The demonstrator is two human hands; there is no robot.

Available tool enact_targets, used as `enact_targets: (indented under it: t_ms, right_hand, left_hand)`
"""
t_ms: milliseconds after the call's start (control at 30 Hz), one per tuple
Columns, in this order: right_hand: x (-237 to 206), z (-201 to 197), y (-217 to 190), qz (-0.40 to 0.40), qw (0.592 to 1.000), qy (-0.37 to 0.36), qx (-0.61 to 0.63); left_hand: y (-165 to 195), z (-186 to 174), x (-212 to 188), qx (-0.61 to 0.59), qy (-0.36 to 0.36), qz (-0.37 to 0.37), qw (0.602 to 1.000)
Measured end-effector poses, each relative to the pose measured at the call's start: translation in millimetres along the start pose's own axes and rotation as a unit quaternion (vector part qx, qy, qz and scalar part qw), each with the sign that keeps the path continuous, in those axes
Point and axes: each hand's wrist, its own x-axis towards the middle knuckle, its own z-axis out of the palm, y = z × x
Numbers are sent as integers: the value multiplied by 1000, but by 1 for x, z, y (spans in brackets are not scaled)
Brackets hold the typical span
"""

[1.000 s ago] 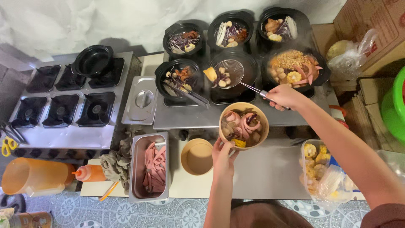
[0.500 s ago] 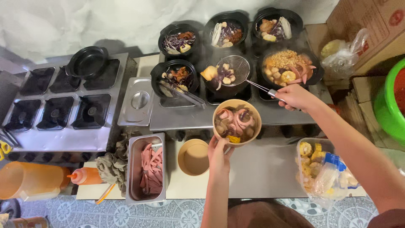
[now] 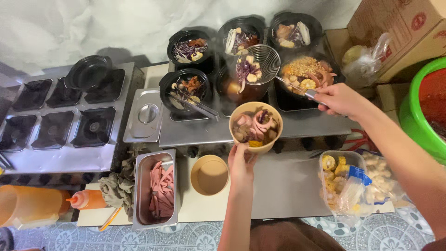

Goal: The person holds a paper bowl and uses tongs, a ladle, and a wire skimmer to transfer cooked ingredients and broth from steaming hot pots into the bowl. They fill several bowls one at a time, then add chopped greens from a container and stack the filled bowls on the counter.

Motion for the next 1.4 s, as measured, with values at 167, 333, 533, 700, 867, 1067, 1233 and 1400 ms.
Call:
enact_targets:
  t_ms: [167,333,533,700,867,1067,1233,1400]
  right_hand:
    - [-39,-29,-6,-22,999,-4,-39]
    - [-97,-46,-15,-34,992,14,-124]
    - [-167,-21,-49,-86,927,110,-347]
    - [-203,-7,-72,-119,869,154,-455]
    - [-219,4,-72,-240,787,247,-512]
    - [-225,11,-74,-303,700,298,-574]
    - [-220,7,-69,-321,698,319,-555]
    - [-182,-11,-46,-335,790,279,-431]
  left_hand:
    - [5,19,15,-8,39,-24,999]
    - [14,40,17,-14,30,-4,999]
    - [20,55,18,19,61,22,998]
    - [18,54,20,33,51,32,998]
    - [14,49,24,21,54,17,998]
    - [11,44,24,5,23,-3,1000]
    - [12,40,23,-29,14,-19,999]
    - [10,34,25,-62,-4,-17,998]
